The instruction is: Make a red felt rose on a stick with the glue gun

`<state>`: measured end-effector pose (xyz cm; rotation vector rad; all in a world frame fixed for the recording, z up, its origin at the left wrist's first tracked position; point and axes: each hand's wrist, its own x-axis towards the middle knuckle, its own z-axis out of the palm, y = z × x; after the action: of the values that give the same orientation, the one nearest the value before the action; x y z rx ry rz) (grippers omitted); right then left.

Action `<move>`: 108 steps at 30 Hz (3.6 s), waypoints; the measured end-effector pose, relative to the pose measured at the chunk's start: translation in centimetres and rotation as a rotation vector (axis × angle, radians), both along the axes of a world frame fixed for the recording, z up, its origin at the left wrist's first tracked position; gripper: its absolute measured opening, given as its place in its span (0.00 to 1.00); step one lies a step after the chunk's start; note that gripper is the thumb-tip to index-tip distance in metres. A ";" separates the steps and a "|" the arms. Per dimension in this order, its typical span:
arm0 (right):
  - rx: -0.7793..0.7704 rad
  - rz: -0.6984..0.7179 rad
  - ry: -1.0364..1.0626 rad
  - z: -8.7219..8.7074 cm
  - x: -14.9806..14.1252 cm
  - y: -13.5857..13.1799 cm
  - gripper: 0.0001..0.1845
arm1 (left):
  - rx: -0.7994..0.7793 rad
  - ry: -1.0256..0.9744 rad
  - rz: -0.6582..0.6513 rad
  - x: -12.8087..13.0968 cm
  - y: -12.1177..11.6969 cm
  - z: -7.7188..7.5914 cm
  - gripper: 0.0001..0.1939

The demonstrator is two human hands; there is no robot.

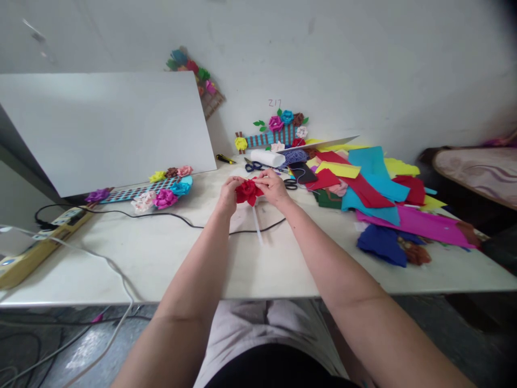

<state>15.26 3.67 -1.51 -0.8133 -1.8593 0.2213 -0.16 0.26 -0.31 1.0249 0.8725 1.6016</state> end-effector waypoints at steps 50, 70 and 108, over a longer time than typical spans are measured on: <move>-0.023 0.055 -0.111 -0.2 -0.1 -0.5 0.12 | 0.026 0.248 -0.079 -1.3 -0.1 -0.4 0.23; -0.114 0.101 -0.150 0.1 1.2 0.1 0.12 | 0.048 0.230 -0.136 -1.7 0.6 -1.0 0.22; -0.247 0.160 -0.265 0.9 1.8 -0.9 0.16 | 0.036 0.235 -0.198 -2.4 0.5 -0.6 0.15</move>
<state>17.01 2.75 -0.58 -0.8952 -2.1787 0.4710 -2.52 0.77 -0.91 1.3024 0.8698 1.3534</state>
